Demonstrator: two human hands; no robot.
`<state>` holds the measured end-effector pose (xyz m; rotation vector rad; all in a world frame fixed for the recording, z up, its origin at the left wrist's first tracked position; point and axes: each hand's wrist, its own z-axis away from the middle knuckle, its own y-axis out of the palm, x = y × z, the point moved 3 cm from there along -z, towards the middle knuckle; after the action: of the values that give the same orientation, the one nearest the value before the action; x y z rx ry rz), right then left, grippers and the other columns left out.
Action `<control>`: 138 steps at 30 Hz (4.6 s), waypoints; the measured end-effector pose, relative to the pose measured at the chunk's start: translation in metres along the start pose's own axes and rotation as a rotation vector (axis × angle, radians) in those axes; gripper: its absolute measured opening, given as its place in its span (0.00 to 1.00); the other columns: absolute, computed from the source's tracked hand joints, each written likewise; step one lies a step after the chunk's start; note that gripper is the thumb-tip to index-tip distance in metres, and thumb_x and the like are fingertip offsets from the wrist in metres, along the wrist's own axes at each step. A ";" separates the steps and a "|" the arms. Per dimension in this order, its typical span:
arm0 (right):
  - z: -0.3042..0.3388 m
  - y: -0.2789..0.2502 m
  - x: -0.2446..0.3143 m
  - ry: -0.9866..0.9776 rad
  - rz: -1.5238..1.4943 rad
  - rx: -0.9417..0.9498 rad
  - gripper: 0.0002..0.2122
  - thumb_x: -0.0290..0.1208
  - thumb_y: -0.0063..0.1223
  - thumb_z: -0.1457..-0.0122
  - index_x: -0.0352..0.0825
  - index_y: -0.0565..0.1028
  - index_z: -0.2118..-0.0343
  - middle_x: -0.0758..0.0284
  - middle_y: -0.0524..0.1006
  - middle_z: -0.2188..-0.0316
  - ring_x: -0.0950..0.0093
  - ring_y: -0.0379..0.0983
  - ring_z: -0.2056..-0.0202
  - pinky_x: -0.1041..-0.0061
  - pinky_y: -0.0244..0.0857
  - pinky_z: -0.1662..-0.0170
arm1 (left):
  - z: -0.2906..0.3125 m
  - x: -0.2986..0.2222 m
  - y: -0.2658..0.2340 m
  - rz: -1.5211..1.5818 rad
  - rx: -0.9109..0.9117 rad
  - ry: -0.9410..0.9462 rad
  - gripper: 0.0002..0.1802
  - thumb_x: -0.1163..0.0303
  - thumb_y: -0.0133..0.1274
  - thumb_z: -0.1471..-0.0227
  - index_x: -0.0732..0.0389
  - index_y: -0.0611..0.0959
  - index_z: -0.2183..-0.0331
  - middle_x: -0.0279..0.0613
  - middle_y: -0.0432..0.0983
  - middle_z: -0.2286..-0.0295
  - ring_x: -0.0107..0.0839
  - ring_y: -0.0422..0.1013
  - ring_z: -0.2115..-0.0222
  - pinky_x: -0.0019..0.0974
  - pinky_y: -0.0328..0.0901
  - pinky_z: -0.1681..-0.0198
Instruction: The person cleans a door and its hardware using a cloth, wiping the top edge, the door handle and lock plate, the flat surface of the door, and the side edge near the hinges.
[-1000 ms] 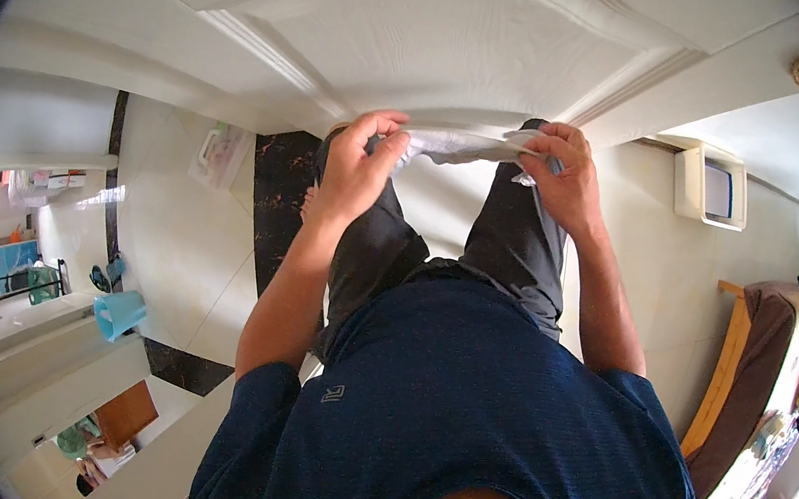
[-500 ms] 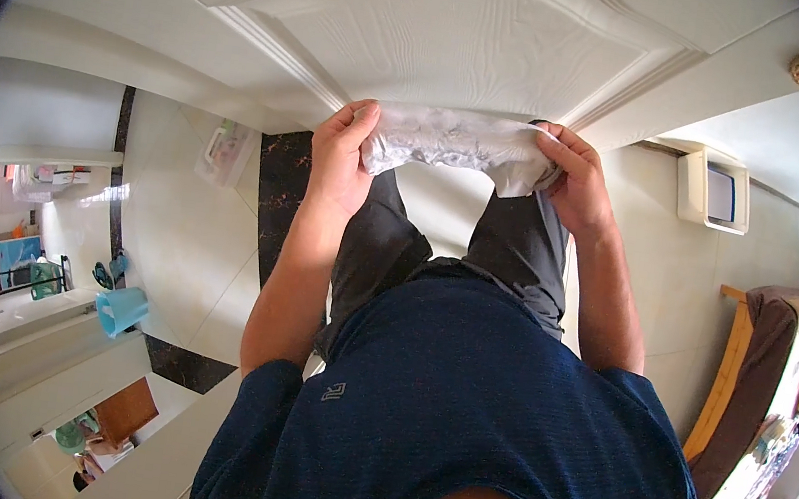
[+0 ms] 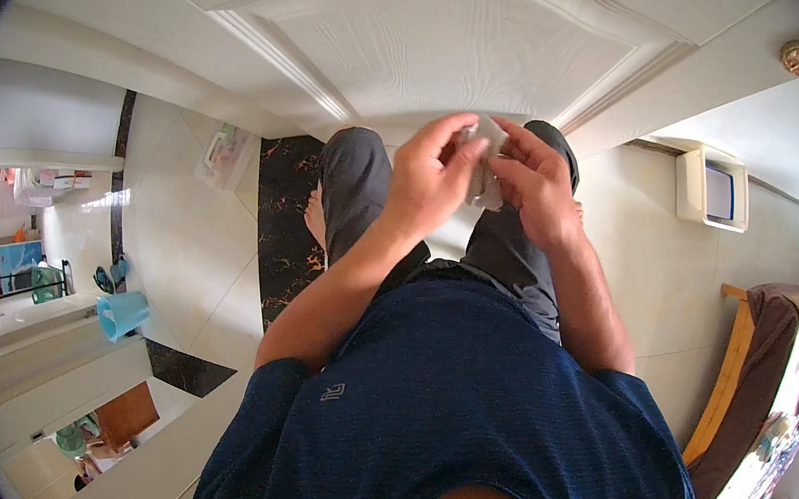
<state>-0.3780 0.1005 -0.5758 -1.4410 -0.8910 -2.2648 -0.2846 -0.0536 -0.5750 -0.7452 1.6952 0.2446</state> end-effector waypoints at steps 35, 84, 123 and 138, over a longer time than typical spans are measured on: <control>0.024 -0.013 0.012 0.073 -0.886 0.184 0.28 0.56 0.43 0.19 0.33 0.74 0.35 0.57 0.81 0.40 0.59 0.77 0.38 0.54 0.67 0.30 | 0.015 -0.074 0.040 -0.548 0.340 0.854 0.37 0.80 0.63 0.51 0.63 0.81 0.37 0.45 0.83 0.45 0.44 0.78 0.54 0.48 0.73 0.48; -0.031 0.087 0.340 -2.024 0.973 -0.822 0.29 0.26 0.76 0.43 0.31 0.80 0.38 0.54 0.72 0.30 0.46 0.65 0.28 0.44 0.62 0.27 | 0.045 0.043 -0.052 -0.375 0.160 0.529 0.08 0.67 0.59 0.41 0.59 0.84 0.61 0.47 0.79 0.65 0.53 0.75 0.61 0.56 0.70 0.58; -0.038 0.175 0.369 -2.069 1.064 -0.799 0.23 0.20 0.57 0.36 0.34 0.81 0.37 0.57 0.77 0.31 0.52 0.68 0.26 0.46 0.51 0.23 | 0.103 0.180 -0.030 -0.496 0.298 0.647 0.14 0.64 0.54 0.30 0.60 0.86 0.50 0.45 0.81 0.58 0.42 0.78 0.60 0.47 0.74 0.57; -0.033 0.193 0.391 -2.147 1.348 -0.543 0.25 0.26 0.63 0.33 0.34 0.77 0.33 0.57 0.74 0.27 0.53 0.66 0.25 0.45 0.49 0.20 | 0.083 0.109 -0.055 -0.474 0.254 0.587 0.20 0.66 0.58 0.33 0.61 0.85 0.43 0.50 0.80 0.45 0.48 0.76 0.46 0.54 0.70 0.41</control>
<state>-0.4672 -0.0409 -0.1721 -2.8388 0.6033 0.6013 -0.1957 -0.0889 -0.6870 -1.0626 1.9735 -0.5607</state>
